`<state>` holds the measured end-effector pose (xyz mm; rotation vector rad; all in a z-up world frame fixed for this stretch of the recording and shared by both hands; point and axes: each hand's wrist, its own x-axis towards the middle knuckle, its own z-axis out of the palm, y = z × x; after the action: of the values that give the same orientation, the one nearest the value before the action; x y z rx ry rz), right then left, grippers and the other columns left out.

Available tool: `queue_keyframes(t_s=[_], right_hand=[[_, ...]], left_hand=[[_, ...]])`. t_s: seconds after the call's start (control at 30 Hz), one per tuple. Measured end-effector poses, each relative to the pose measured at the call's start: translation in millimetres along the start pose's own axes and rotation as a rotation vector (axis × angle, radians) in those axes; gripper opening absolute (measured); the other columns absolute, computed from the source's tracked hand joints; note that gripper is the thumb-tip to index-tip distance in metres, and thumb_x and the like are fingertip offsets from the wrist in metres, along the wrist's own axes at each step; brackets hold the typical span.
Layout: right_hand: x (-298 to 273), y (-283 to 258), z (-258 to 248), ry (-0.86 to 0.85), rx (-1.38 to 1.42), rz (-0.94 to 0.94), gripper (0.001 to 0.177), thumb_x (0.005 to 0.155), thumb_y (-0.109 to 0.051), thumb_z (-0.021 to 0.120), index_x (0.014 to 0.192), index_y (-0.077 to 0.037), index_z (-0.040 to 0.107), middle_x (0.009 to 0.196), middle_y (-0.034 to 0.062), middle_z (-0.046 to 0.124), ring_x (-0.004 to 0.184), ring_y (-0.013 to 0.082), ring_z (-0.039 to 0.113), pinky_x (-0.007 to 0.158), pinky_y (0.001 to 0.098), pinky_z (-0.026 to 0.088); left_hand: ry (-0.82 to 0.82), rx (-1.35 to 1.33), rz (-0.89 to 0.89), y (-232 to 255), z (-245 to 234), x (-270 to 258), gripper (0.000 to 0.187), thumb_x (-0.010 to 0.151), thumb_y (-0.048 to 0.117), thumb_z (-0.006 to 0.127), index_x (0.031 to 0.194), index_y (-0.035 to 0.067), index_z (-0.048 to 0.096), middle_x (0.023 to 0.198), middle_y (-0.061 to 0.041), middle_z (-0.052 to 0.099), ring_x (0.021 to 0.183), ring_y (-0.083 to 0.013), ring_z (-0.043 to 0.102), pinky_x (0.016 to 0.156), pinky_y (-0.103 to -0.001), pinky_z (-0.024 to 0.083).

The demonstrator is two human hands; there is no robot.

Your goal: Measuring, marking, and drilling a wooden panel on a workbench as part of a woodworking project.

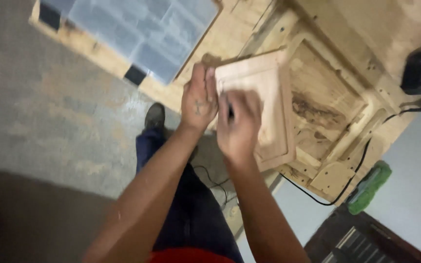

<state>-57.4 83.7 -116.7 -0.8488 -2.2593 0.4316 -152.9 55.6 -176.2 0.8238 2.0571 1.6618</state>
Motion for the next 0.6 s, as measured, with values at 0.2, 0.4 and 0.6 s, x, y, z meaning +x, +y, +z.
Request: queue_keyframes(t_s=[0.2,0.4,0.6], right_hand=[[-43,16,-10,-0.045,-0.037,0.099,0.01,0.095,-0.022,0.075,0.096,-0.014,0.079,0.092,0.0061,0.068,0.081,0.0272,0.07,0.084,0.0341,0.057],[-13,12,-13,-0.225,-0.13,-0.01,0.022,0.103,-0.024,0.056,0.096,-0.01,0.071,0.086,0.0125,0.06,0.087,0.0372,0.065,0.08,0.0468,0.054],[-14,26,-1,-0.139,0.023,0.028,0.019,0.099,-0.025,0.064,0.1,-0.011,0.077,0.093,0.0093,0.065,0.081,0.0306,0.069,0.08,0.0372,0.058]], left_hand=[[0.064,0.077,-0.14,-10,8,-9,0.019,0.109,0.027,0.044,0.102,0.015,0.057,0.068,-0.02,0.069,0.07,-0.043,0.073,0.059,-0.051,0.057],[-0.024,0.061,-0.19,-10,7,-7,0.024,0.109,0.031,0.042,0.105,0.017,0.06,0.071,-0.02,0.069,0.076,-0.0437,0.074,0.063,-0.052,0.057],[-0.035,0.108,-0.261,-4,8,-5,0.026,0.109,0.032,0.038,0.104,0.013,0.056,0.072,-0.025,0.069,0.075,-0.0502,0.072,0.066,-0.059,0.055]])
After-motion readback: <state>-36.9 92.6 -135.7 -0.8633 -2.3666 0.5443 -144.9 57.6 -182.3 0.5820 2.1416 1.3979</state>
